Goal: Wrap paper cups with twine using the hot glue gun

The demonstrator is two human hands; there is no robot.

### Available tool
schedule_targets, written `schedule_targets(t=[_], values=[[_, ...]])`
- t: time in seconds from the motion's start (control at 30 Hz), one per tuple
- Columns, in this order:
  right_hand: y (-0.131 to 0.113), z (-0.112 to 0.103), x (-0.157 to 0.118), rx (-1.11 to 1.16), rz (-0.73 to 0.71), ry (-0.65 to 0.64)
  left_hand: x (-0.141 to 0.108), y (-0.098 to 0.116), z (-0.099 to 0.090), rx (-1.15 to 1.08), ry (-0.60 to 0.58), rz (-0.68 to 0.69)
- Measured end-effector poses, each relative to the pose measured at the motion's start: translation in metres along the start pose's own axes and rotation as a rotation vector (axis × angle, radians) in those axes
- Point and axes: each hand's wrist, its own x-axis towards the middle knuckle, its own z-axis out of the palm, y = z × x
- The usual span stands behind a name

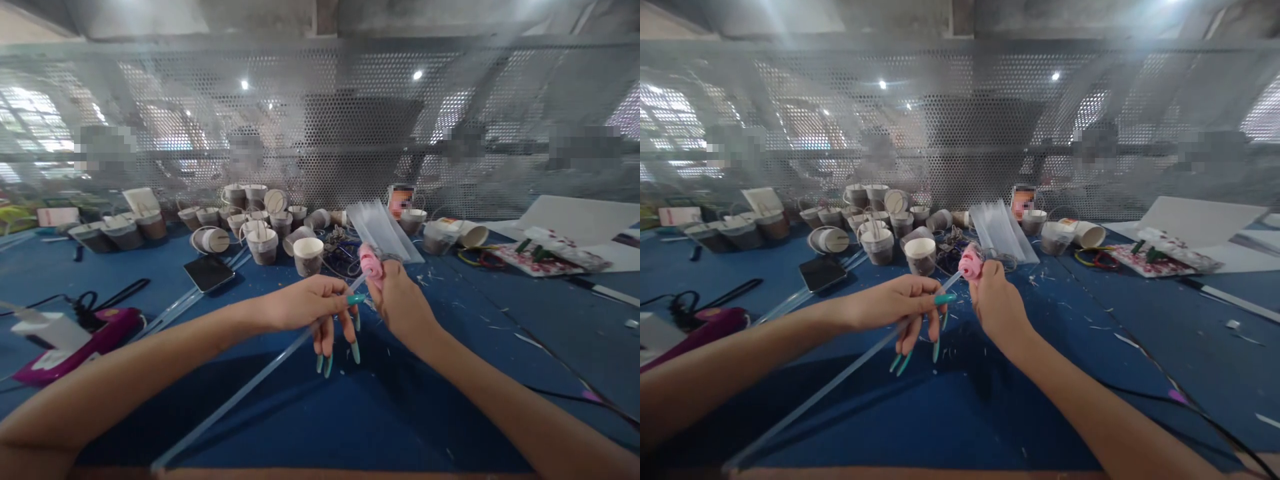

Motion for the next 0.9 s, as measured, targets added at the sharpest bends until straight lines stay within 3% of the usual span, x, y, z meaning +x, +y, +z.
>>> schedule_targets(t=[0.13,0.33,0.9], values=[[-0.008,0.001,-0.003,-0.078,-0.012,0.008,0.004,-0.004,0.003,-0.031,0.011,-0.036],[-0.006,0.011,-0.001,-0.154,-0.012,0.156,0.012,-0.013,0.011,-0.178,0.055,-0.036],[0.002,0.031,0.007,-0.044,-0.026,0.263,0.027,-0.032,0.021,-0.613,0.144,-0.051]])
